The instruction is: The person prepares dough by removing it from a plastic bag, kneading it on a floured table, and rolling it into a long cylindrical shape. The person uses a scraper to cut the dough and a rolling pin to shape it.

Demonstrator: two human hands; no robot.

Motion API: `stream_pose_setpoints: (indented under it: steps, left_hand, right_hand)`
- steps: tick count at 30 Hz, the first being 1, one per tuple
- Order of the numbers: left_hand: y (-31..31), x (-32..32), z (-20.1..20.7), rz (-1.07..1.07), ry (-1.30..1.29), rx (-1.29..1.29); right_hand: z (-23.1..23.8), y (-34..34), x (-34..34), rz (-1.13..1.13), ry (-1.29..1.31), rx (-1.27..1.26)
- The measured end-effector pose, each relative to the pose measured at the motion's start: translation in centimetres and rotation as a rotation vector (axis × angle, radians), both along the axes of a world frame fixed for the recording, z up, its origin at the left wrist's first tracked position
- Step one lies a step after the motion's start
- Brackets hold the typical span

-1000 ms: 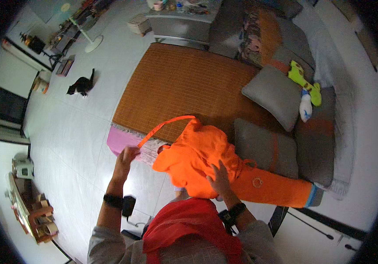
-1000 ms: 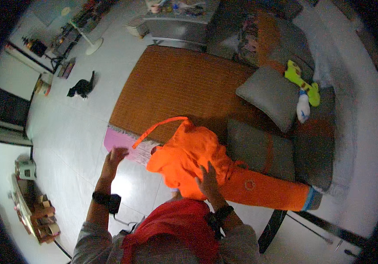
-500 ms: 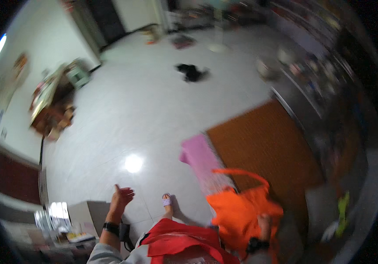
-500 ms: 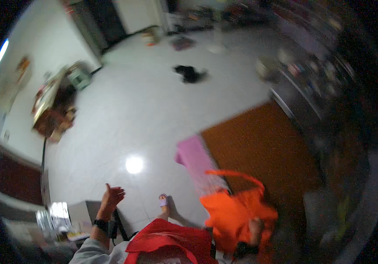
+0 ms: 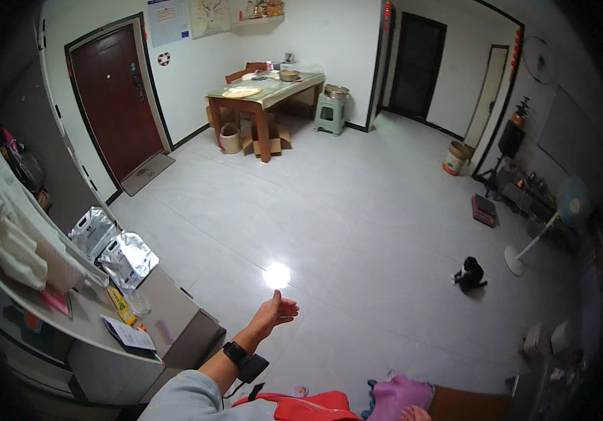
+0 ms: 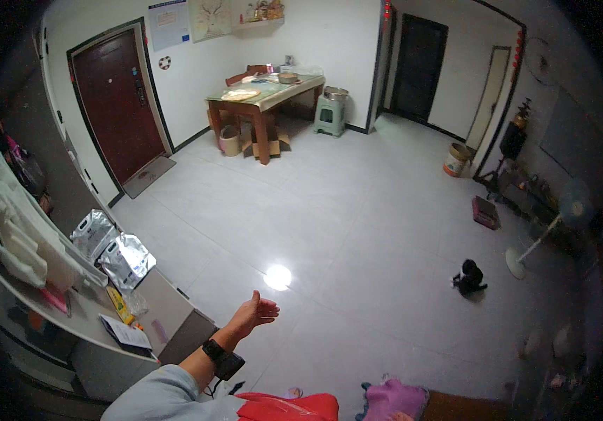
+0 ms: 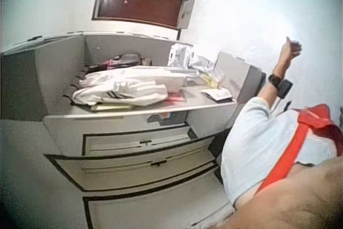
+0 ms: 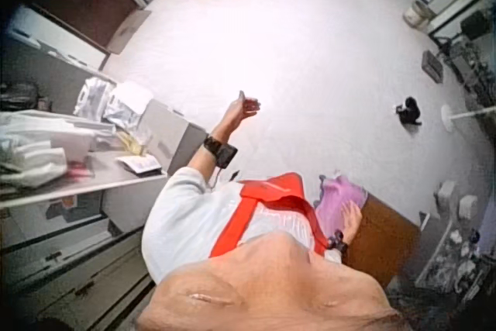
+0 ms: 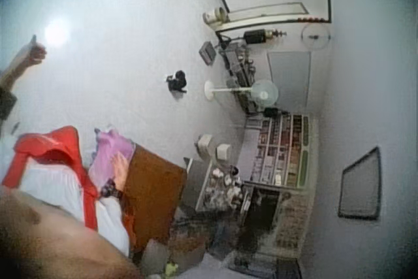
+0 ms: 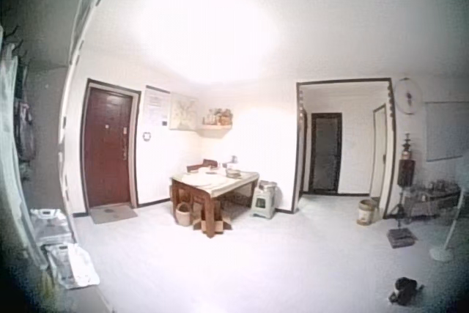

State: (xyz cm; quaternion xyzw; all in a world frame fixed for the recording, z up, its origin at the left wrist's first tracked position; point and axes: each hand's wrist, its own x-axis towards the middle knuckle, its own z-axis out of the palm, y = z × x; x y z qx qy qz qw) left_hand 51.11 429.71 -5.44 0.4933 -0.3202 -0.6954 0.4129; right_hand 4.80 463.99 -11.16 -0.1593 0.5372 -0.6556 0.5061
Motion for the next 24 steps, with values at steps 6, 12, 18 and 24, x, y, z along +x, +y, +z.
stream_pose_setpoints:
  steps: [6, 12, 18, 24]
  left_hand:
    - [-15.9, 5.5, -1.6, 0.226, 0.064, -0.019]
    - [-29.5, 10.0, -2.4, 0.470, -0.052, 0.066]
    - [-42.9, 17.4, 0.2, 0.678, -0.022, -0.063]
    - [-56.7, 22.6, -1.3, 0.958, -0.010, -0.015]
  right_hand:
    - [-0.7, -16.3, -5.7, -0.332, 0.044, 0.359]
    - [-5.6, -46.2, -9.7, -0.217, 0.133, -0.075]
    - [3.3, -87.3, 7.9, 0.322, 0.174, 0.114]
    - [13.0, -113.0, 23.9, 1.022, 0.451, -0.298]
